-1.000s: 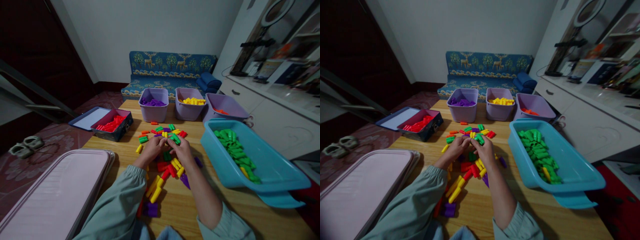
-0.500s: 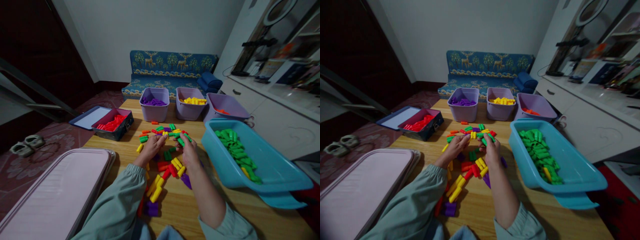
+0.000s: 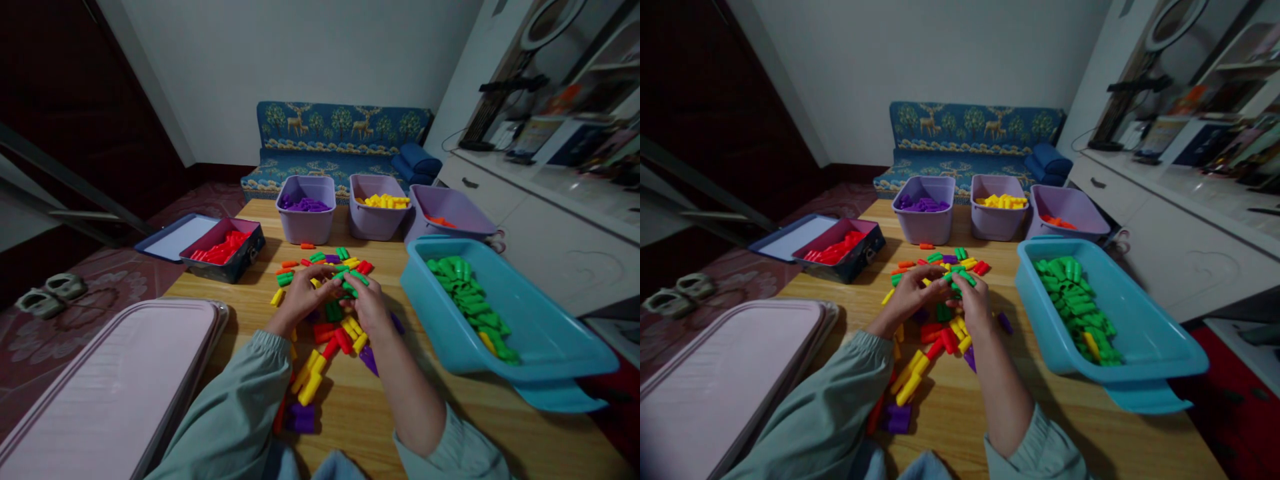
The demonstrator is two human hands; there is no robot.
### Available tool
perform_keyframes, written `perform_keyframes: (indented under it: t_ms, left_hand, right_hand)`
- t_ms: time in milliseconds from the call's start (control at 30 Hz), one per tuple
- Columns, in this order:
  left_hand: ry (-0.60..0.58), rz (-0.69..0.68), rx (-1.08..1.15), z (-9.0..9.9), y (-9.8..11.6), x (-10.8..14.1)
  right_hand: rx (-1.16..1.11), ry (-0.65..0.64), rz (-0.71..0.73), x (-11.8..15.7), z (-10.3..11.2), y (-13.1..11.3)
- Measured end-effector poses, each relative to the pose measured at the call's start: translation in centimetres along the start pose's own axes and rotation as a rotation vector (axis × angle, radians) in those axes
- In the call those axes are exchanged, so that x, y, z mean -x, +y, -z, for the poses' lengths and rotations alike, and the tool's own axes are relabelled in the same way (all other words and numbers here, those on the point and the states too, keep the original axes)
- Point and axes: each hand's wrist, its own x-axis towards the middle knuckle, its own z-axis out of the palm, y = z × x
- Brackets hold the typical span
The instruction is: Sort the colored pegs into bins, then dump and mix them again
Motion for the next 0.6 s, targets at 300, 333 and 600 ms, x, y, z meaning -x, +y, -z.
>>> perform_keyframes:
  t_ms: [300, 333, 600]
  left_hand:
    - [0.341, 0.152, 0.109, 0.4, -2.3, -0.9]
    - [0.351, 0.179, 0.149, 0.5, -2.3, -1.0]
    - [0.091, 0.205, 0.334, 0.3, -1.4, -0.8]
  right_hand:
    - [-0.074, -0.096, -0.001, 0.0, -0.4, 0.1]
    - [-0.064, -0.105, 0.003, 0.0, -0.4, 0.2]
    - [0.069, -0.203, 0.028, 0.7, -0.9, 0.3]
